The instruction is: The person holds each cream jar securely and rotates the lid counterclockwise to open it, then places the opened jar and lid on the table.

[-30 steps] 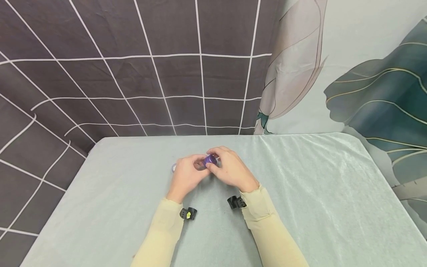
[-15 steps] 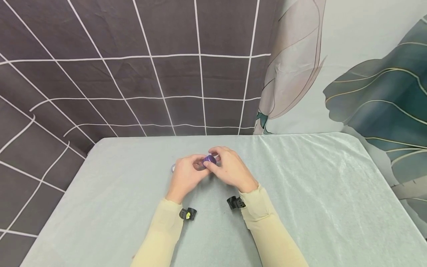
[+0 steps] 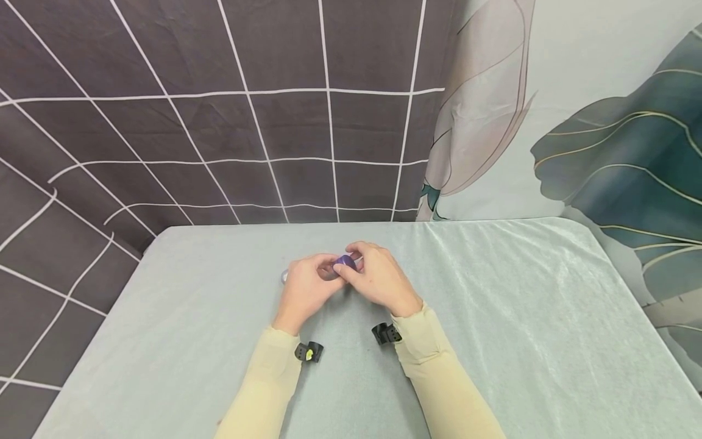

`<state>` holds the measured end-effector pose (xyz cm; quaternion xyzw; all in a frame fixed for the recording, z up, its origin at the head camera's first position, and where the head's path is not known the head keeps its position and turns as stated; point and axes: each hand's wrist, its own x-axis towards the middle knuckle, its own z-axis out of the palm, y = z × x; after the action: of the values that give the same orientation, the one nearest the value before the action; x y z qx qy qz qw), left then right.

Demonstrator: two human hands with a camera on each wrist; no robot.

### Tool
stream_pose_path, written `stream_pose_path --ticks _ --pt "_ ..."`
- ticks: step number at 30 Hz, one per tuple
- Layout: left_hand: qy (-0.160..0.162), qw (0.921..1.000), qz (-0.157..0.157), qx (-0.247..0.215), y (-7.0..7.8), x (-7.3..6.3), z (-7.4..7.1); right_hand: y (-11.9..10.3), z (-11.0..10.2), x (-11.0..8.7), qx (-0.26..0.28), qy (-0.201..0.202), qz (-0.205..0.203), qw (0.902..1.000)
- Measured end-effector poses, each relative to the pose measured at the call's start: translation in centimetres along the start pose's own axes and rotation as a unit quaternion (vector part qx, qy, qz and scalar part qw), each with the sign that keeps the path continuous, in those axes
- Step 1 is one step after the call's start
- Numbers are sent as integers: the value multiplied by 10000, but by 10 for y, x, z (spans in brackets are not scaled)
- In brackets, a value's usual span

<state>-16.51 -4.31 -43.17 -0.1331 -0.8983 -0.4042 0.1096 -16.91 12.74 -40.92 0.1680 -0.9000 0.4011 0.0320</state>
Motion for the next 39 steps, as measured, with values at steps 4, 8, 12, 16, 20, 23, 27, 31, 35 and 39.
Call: stream_pose_path --ticks 4,8,12,16,20,23,27,31,35,39 --pt "10 10000 18 3 0 0 0 -1 1 0 -4 37 153 9999" --pt "12 10000 34 -12 -1 -1 0 -2 3 -1 -45 43 237 9997" --pt "55 10000 75 -5 -2 0 0 -2 4 -1 -116 67 262 9996" --pt "106 9998 136 31 -2 0 0 -3 6 -1 -137 154 274 9994" --pt "137 9998 149 53 -1 0 0 -3 7 0 -119 291 275 9991" --pt "125 9998 133 52 0 0 0 -3 8 0 -109 357 294 9989" --pt "94 9999 97 48 1 0 0 -3 9 1 -149 414 304 9986" --pt "81 9999 79 20 1 0 0 -2 9 1 -161 454 240 9986" --pt "62 10000 58 -5 1 0 0 -2 9 0 -150 456 201 9986" --pt "37 10000 19 -2 1 0 -1 -3 9 1 -165 462 178 9986"
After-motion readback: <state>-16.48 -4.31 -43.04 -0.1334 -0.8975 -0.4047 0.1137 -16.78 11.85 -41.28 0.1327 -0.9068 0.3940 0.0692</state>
